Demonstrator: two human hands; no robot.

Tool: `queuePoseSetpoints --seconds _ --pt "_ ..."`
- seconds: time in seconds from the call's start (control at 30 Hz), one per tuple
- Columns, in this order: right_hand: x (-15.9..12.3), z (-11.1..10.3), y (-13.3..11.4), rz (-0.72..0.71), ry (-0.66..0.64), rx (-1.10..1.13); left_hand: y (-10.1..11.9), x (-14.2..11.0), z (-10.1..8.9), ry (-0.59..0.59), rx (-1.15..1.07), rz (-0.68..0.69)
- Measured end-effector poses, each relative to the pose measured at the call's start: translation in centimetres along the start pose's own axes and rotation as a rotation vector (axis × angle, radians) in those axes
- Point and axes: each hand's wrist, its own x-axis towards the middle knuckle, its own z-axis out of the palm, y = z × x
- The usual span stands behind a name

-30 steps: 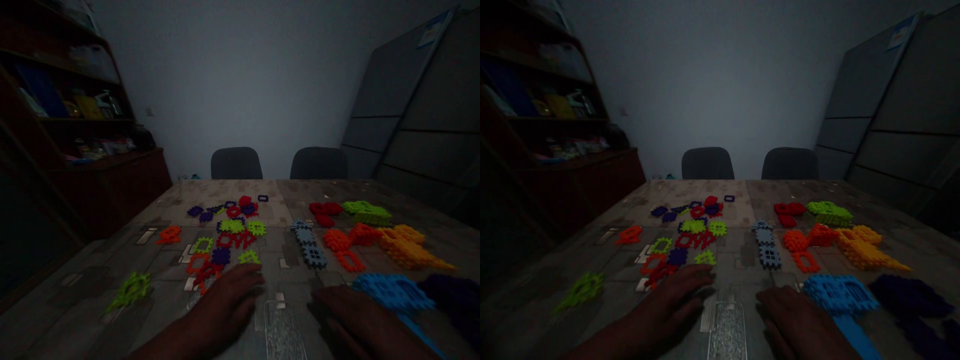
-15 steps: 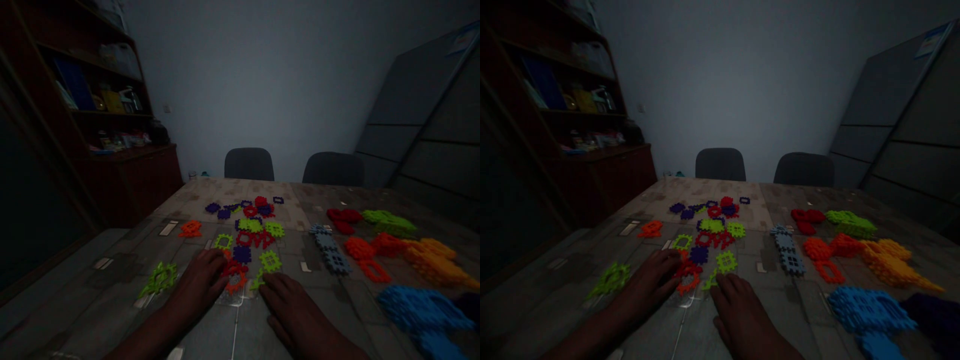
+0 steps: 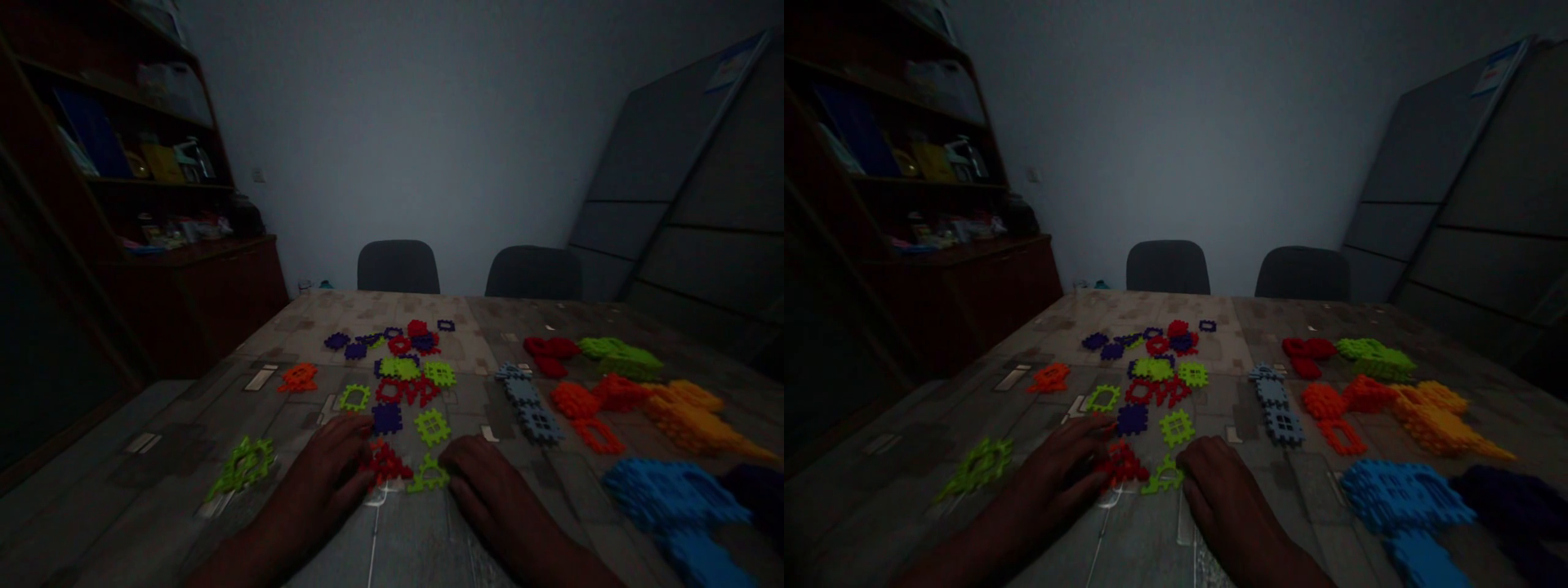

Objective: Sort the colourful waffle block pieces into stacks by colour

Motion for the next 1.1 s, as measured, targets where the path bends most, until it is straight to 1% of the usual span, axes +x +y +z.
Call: queuePoseSetpoints --seconds 0.07,0.13,0.17,0.23,0.3,0.4,0.5,0.57,0.7,0.83,0.97,1.03,1.1 --pt "0.4 0.0 0.2 0.028 0.019 0.021 0.9 -0.2 0.1 -0.037 -0.022 0.024" --pt "1.3 -0.2 0.1 0.071 0.01 0.0 1.7 -0.4 0.3 -0.094 -0.047 0.056" --pt "2.0 -0.3 0.0 0.104 -0.01 -0.033 2.0 -0.5 0.4 -0.117 -0.055 0.073" --pt "3.7 -0.7 -0.2 0.191 -0.072 -0.121 2.3 -0.7 0.6 -0.123 -0.062 0.1" --pt "5.8 -0.9 -0.2 0.286 -0.116 -0.211 2.0 -1.0 0.8 -0.101 -0.057 0.109" --pt "8.9 -0.7 0.0 0.382 -0.108 -0.287 1.3 -1.2 0.9 -0.071 -0.049 0.156" --pt "10.9 0.0 0.2 0.459 -0.11 -0.352 1.0 -1.5 1.2 -0.103 -0.043 0.212" --pt "11.6 0.4 0.1 0.49 -0.112 -0.386 1.0 -1.7 1.6 -0.145 -0.033 0.211" --pt "11.8 0.3 -0.1 0.521 -0.142 -0.426 1.2 -2.0 2.3 -0.156 -0.017 0.204" --pt "11.5 -0.8 -0.2 0.521 -0.173 -0.442 1.5 -2.0 2.3 -0.151 -0.039 0.218" --pt "10.1 -2.3 -0.7 0.443 -0.15 -0.44 2.3 -1.6 1.3 -0.161 -0.07 0.21" --pt "8.7 -2.8 -1.4 0.38 -0.128 -0.432 2.6 -1.2 0.5 -0.16 -0.072 0.171" --pt "6.9 -3.0 -2.5 0.324 -0.123 -0.415 2.6 -0.7 -0.3 -0.119 -0.069 0.114"
